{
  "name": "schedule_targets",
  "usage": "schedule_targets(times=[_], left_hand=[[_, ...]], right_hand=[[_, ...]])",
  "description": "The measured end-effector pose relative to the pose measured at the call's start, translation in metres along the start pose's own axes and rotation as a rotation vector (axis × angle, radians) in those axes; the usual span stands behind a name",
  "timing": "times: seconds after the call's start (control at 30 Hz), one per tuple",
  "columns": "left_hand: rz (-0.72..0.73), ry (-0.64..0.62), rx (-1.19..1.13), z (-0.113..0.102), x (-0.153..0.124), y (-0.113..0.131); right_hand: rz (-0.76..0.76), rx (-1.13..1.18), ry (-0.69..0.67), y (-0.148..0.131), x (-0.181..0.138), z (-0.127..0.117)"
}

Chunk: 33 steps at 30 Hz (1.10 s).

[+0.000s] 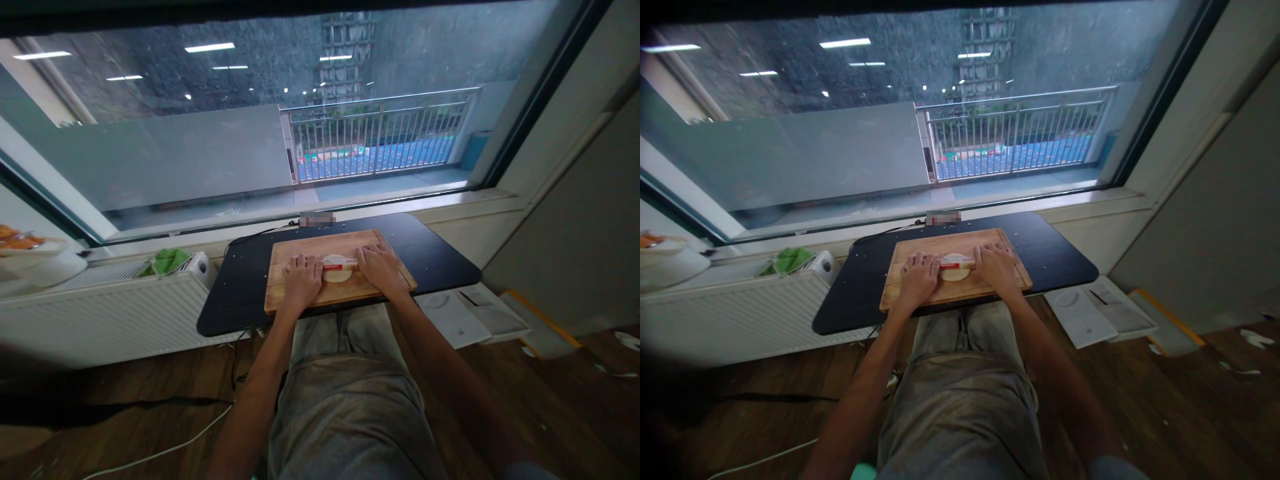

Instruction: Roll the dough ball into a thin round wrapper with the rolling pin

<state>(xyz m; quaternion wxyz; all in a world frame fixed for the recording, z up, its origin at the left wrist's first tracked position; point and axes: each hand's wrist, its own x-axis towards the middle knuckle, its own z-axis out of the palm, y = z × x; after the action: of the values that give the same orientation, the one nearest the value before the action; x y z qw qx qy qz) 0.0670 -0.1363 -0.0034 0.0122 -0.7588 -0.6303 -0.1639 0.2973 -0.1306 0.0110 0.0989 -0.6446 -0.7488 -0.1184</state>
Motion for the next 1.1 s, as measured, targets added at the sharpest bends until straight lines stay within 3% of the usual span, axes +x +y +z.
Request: schedule_targets(times=[0.27, 0.53, 0.7, 1.1], left_hand=[[0.018, -0.036, 0.015, -0.001, 0.006, 0.003], [0.029, 0.02, 0.041, 0.001, -0.033, 0.004], [0.027, 0.01, 0.038, 0.0, -0.045, 0.006], [0.041, -0.051, 0.063, -0.002, -0.008, 0.005]], right_hand=[[0.058, -0.043, 0.008, -0.005, 0.003, -0.005], [0.089, 0.044, 0.097, -0.021, -0.047, -0.002], [0.05, 0.077, 0.104, -0.02, -0.059, 0.005], [0.021, 0.051, 0.035, -0.025, -0.037, 0.005]])
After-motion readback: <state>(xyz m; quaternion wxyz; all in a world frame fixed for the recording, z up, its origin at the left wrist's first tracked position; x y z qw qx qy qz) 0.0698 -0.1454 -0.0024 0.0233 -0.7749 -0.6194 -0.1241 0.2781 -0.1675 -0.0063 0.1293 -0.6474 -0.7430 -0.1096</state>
